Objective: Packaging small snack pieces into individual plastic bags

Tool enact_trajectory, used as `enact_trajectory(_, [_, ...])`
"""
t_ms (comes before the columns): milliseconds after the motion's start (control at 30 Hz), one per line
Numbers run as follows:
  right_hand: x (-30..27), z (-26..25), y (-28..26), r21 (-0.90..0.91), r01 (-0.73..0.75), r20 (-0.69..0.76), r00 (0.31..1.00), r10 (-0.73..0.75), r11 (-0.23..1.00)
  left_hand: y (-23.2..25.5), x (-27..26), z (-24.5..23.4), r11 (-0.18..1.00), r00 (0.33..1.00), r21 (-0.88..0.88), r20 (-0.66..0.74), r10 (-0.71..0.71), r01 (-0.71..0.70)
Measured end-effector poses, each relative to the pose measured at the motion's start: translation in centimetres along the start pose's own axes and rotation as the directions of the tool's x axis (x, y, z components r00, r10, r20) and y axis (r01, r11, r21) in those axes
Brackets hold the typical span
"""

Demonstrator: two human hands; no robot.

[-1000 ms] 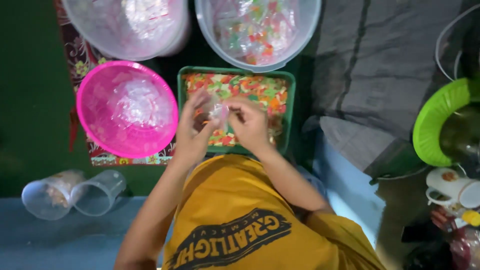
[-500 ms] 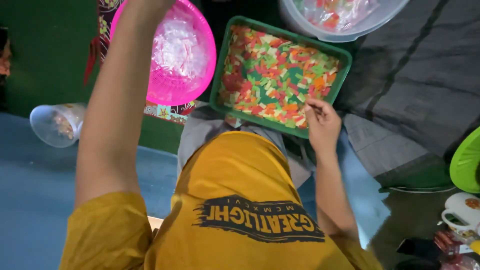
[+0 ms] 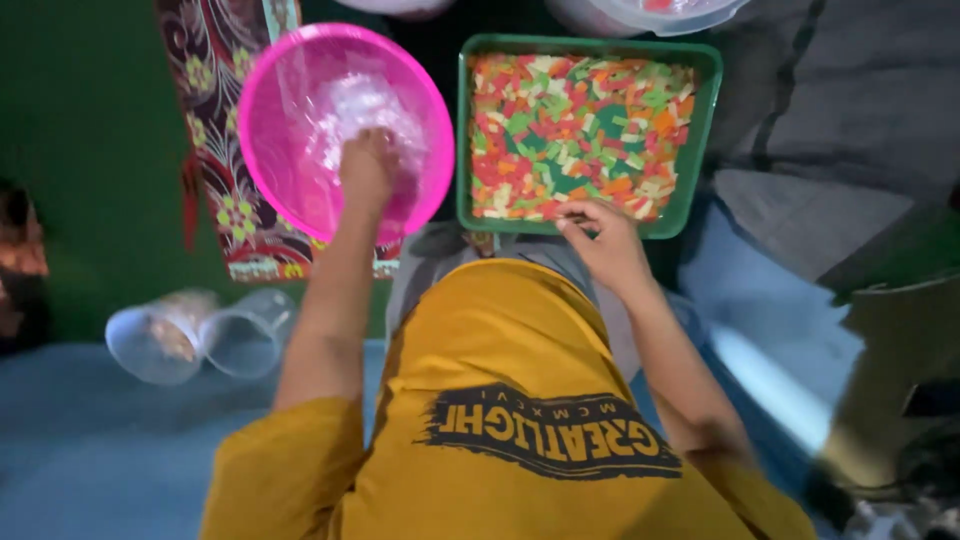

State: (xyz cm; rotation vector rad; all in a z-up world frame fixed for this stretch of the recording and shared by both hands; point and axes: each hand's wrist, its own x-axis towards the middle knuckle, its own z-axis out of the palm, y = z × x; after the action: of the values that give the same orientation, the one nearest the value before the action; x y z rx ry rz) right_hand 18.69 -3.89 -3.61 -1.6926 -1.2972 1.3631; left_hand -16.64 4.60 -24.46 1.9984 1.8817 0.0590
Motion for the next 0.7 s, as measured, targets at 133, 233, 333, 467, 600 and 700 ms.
enact_trajectory(133, [-0.5,5.0,1.9,0.085,-0.159,-0.127,0.977,0.169,0.984,2.8,-0.2,-4.2,0.986,0.990,-0.095,0.052,-0.131,0.135])
enact_trajectory(233, [-0.7,9.6,-0.3,0.049,-0.170,-0.127,0.976,0.175,0.984,1.6,-0.4,-4.7,0.938,0.984,-0.296,0.048,-0.172,0.179])
enact_trajectory(333, [-1.0,14.0,-4.2,-0.126,-0.067,-0.024,0.998,0.064,0.990,0.3,-0.8,-6.5,0.916,0.989,-0.375,0.061,-0.131,0.145])
enact_trajectory(467, [-1.2,17.9,-6.9,-0.240,-0.009,0.011,1.000,0.012,0.971,-0.6,-1.4,-10.6,0.846,0.990,-0.531,0.142,0.022,0.057])
enact_trajectory(600, [-1.8,19.3,-7.5,-0.233,-0.060,0.062,0.995,0.077,0.971,-2.1,-1.6,-10.0,0.784,0.983,-0.621,0.142,0.120,-0.006])
enact_trajectory(700, [-2.4,18.8,-7.6,-0.210,-0.093,0.082,0.990,0.112,0.973,-2.7,-1.9,-9.5,0.761,0.991,-0.648,0.124,0.057,0.038])
